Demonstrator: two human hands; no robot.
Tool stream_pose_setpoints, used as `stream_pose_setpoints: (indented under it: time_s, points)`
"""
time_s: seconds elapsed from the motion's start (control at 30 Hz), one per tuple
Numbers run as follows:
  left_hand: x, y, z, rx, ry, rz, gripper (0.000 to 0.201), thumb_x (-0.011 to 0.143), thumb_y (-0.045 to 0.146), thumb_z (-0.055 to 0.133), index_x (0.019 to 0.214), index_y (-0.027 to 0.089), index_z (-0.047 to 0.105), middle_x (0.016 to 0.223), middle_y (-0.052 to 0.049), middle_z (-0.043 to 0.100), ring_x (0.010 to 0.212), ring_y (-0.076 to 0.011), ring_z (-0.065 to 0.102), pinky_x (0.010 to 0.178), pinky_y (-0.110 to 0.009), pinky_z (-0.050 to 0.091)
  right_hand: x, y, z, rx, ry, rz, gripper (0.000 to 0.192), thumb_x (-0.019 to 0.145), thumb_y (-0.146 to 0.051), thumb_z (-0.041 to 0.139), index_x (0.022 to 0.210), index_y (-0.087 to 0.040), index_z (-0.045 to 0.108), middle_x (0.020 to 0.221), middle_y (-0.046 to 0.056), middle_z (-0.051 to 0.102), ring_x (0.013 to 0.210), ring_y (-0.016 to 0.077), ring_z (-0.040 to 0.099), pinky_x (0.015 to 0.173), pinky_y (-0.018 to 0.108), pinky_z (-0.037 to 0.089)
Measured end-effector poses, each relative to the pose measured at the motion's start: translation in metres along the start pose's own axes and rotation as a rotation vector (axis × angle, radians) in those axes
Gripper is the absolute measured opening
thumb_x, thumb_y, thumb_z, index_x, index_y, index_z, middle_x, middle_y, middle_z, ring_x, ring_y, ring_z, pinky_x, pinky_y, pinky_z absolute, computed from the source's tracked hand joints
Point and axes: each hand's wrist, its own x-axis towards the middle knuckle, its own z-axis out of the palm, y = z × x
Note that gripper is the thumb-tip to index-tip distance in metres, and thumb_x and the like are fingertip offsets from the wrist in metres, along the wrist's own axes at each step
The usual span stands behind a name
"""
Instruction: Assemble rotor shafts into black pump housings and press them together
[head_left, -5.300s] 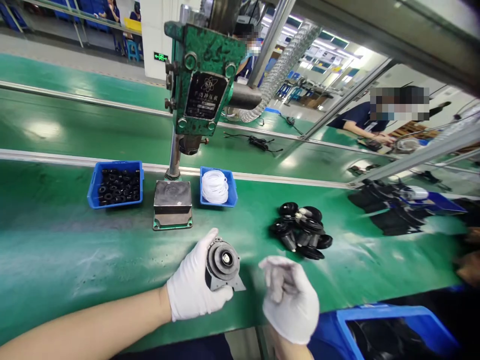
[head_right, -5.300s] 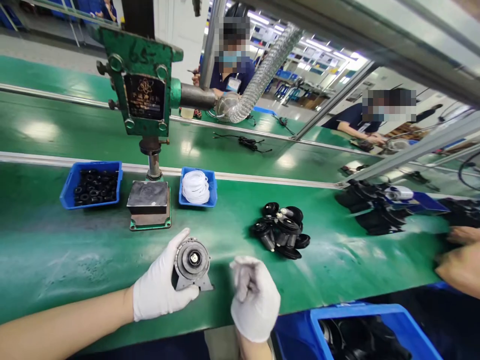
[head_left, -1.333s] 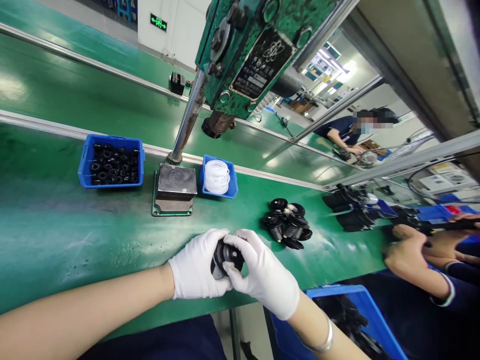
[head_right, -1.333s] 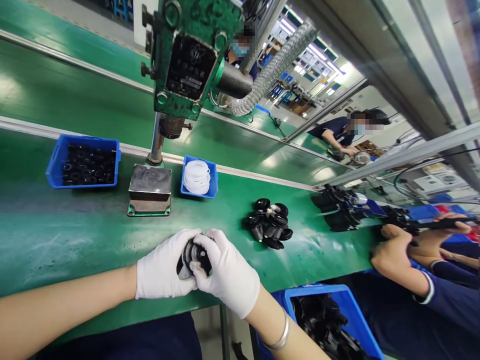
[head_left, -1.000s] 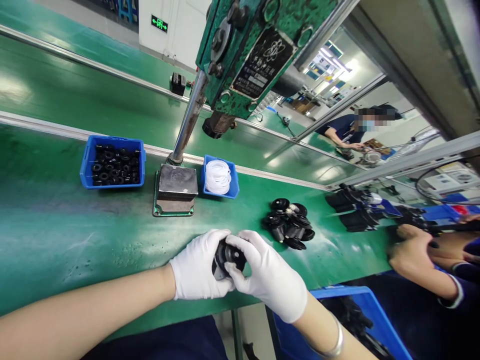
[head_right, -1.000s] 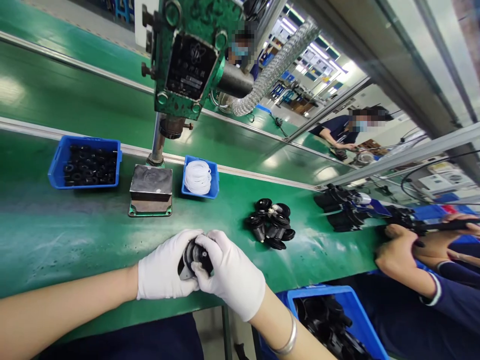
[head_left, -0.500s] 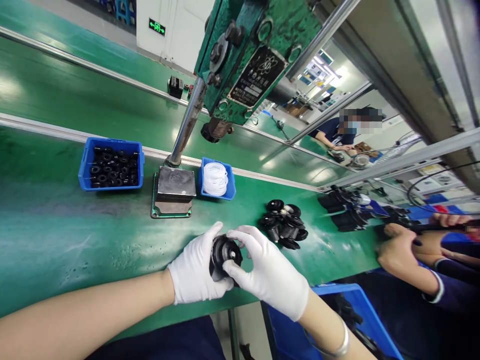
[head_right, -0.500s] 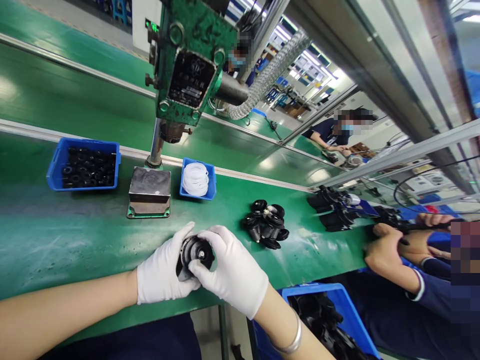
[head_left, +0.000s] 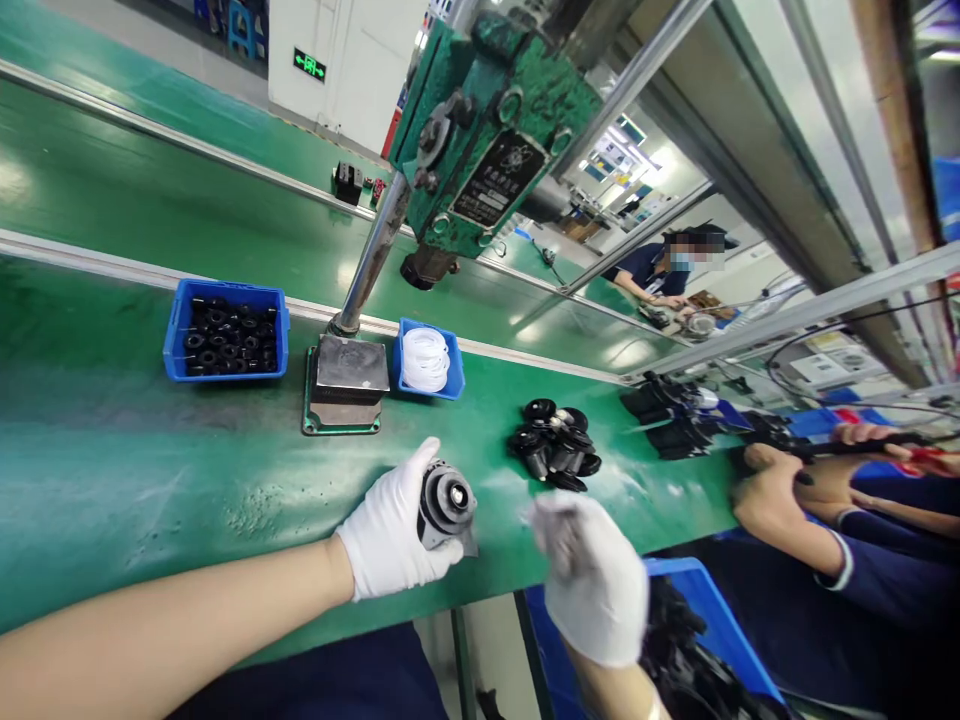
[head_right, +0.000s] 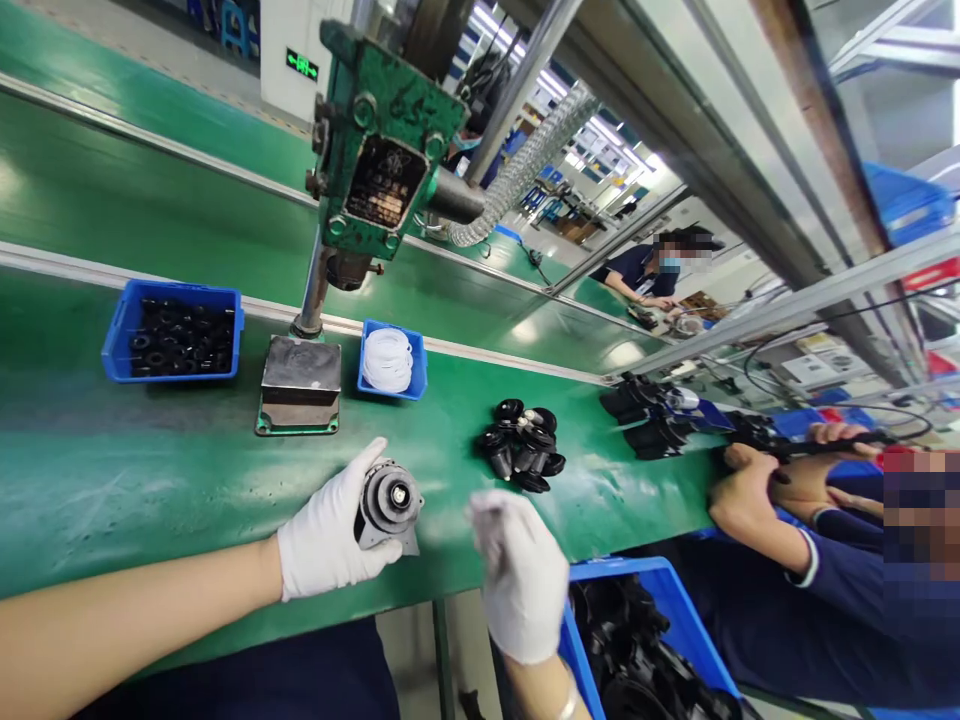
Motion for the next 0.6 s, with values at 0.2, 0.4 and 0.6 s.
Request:
stream_pose_setpoints:
  time_s: [0.2,0.4,0.6]
  points:
    - [-0.002,-0.001,0.0,-0.015,0.023,0.011,0.104,0.065,0.031,0.071,0.149,0.014,0.013,0.137,-0.017,0.049,0.126,-0.0318,0.052,0.108,-0.049,0.042,-0.005,0.017,0.027,0.077,-0.187,0.021,0.033,0.097,-0.043,0.048,0.11,-0.019,0.067,0.096,0.011,0.072,0.102,0.0288,0.066,0.091,0.046,0.054]
    - [0.0,-0.004,0.001,0.073,0.065,0.047,0.098,0.066,0.031,0.07,0.147,0.013,0.019,0.142,-0.019,0.045,0.132,-0.0335,0.046,0.111,-0.052,0.039,-0.01,0.021,-0.002,-0.016,-0.013,-0.013,0.03,0.101,-0.037,0.042,0.097,-0.019,0.065,0.056,-0.001,0.056,0.059,0.0203,0.062,0.073,0.039,0.057]
    - [-0.003,0.003,0.003,0.074,0.028,0.018,0.103,0.065,0.035,0.073,0.148,0.012,0.015,0.137,-0.019,0.051,0.126,-0.0344,0.051,0.108,-0.054,0.042,0.028,-0.018,0.025,-0.483,-0.351,-0.47,0.044,0.099,-0.03,0.044,0.14,-0.017,0.042,0.14,0.017,0.047,0.128,0.0289,0.047,0.106,0.051,0.042]
